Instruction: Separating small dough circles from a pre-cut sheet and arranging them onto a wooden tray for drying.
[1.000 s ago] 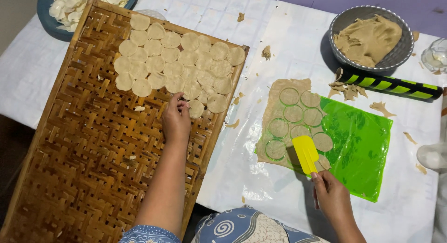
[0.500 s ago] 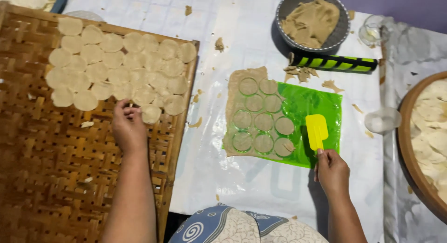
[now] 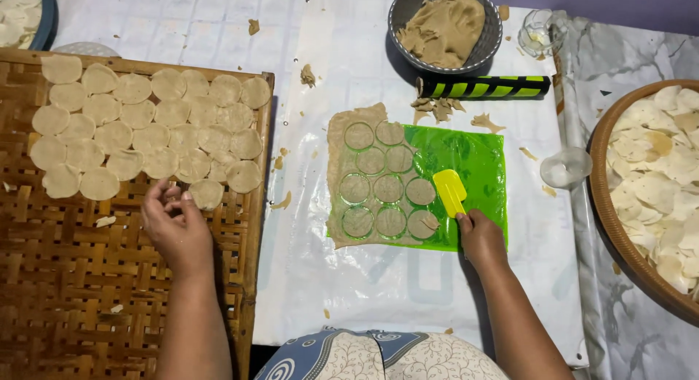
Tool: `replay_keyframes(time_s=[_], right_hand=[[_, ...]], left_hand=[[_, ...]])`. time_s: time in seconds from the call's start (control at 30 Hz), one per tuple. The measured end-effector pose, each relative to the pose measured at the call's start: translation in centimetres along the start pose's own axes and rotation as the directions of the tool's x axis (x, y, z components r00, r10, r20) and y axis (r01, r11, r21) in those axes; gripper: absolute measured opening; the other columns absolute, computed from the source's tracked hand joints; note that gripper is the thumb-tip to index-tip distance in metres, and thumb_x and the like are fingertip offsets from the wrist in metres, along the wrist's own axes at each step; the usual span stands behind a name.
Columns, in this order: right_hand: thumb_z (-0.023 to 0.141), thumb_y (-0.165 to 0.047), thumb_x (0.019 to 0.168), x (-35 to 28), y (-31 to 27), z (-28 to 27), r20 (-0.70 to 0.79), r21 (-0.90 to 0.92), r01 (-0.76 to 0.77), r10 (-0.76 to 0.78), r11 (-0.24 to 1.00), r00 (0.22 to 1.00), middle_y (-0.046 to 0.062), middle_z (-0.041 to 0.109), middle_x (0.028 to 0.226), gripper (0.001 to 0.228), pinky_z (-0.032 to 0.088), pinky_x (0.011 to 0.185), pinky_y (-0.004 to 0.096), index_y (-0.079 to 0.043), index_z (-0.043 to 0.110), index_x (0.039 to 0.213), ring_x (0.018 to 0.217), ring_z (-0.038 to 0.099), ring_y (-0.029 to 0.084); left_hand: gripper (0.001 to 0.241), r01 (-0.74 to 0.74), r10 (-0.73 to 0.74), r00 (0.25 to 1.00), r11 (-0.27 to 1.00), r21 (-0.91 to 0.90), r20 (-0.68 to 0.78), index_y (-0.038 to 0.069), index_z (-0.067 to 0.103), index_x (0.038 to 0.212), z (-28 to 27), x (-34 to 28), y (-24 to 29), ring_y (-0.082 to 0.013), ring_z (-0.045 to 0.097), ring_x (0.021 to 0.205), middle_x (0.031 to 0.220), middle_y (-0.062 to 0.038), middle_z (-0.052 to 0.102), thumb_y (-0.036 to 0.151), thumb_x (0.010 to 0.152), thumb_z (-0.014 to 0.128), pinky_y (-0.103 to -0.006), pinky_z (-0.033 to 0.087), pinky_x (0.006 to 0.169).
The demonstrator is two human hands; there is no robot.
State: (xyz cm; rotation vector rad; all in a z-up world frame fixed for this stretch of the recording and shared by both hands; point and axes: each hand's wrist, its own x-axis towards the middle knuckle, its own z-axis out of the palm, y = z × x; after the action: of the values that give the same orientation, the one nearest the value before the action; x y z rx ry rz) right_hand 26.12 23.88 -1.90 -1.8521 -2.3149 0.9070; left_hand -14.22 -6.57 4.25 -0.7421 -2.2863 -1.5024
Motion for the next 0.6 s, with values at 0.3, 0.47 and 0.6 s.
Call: replay_keyframes(time_s=[0.3,0.47,0.6], right_hand=[[0.055,-0.021,0.105,-0.6,-0.6,-0.9,0.263,0.541,-0.053,-0.109,0.839,0.958,0.014,0.049,0.046,0.031,0.032,0.025,0.03,0.003,0.06,0.086,0.025,0.044,0.022],[0.053,-0.015,0.103,-4.4,-3.8,-1.6,0.391,0.603,-0.074,-0.214,0.794,0.895,0.014,0.047,0.045,0.024,0.03,0.024,0.028,0.004,0.058,0.09,0.023,0.042,0.021],[0.06,-0.015,0.103,-6.9,-5.9,-1.9,0.494,0.643,-0.107,-0.304,0.759,0.815,0.008,0.053,0.049,0.028,0.025,0.029,0.031,0.002,0.061,0.081,0.031,0.036,0.015]], left_hand=[[0.029,0.501,-0.395,0.814,0.848,-0.17,0.427,0.006,0.061,0.129,3.5,-5.1,13.0,-0.0263,0.066,0.102,0.118,-0.013,0.056,0.002,0.101,0.055,-0.0335,0.064,0.078],[0.032,0.615,-0.313,0.711,0.711,-0.342,0.629,0.003,0.064,0.132,8.0,-10.4,11.6,-0.025,0.062,0.113,0.123,-0.016,0.066,0.002,0.101,0.055,-0.0389,0.057,0.094],[0.046,0.942,-0.366,0.325,0.207,-0.264,0.872,0.0,0.057,0.145,11.3,-11.7,9.4,-0.0137,0.069,0.093,0.125,-0.013,0.071,0.015,0.102,0.055,-0.0238,0.058,0.083]])
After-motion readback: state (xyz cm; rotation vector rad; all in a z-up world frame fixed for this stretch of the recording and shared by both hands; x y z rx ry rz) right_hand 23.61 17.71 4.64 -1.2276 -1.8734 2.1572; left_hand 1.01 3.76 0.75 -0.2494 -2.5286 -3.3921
